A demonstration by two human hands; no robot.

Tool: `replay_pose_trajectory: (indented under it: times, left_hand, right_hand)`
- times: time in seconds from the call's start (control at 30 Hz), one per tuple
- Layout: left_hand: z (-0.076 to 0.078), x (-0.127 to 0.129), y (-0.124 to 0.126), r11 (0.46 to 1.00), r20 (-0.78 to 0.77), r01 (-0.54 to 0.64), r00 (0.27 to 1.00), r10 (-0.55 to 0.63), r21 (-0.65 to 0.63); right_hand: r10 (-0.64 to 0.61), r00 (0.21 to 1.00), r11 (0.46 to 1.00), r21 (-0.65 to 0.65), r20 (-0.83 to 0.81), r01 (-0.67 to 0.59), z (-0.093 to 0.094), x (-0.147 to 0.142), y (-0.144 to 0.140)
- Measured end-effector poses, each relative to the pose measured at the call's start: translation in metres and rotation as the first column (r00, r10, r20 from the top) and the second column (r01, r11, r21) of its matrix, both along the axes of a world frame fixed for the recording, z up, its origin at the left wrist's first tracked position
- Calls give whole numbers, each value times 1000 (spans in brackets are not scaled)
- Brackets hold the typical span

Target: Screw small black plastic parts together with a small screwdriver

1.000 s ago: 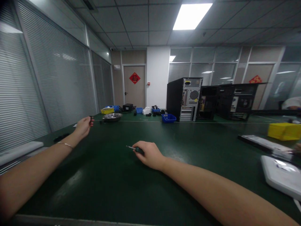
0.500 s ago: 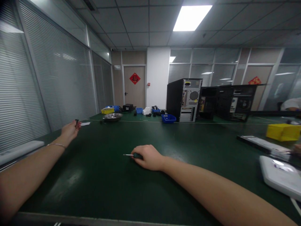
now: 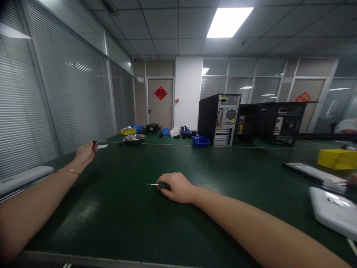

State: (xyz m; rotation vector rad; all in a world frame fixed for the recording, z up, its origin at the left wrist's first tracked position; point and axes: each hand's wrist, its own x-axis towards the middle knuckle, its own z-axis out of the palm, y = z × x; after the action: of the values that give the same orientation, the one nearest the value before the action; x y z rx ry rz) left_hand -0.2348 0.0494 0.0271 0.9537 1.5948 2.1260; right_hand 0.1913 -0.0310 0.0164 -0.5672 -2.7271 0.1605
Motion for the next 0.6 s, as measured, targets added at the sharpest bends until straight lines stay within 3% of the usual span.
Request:
replay_pose_trajectory:
  times: [0.13, 0.27, 0.47, 0.6]
  left_hand:
    - [3, 27, 4, 975, 56, 218, 975, -216, -39]
    - [4, 71, 4, 885, 30, 461, 888, -460, -68]
    - [-7, 153, -24, 592, -44, 772, 600, -799, -233]
    - [-10, 191, -45, 392, -126, 867, 371, -920, -308]
  right_hand:
    - [0, 1000, 1000, -4, 6, 0, 1, 0, -1]
    - [3, 1000, 1000, -7, 3, -3, 1, 0, 0]
    - [-17, 999, 998, -58, -48, 14, -2, -2, 1]
    - [-228, 931, 970, -154, -285, 190, -6, 1, 10]
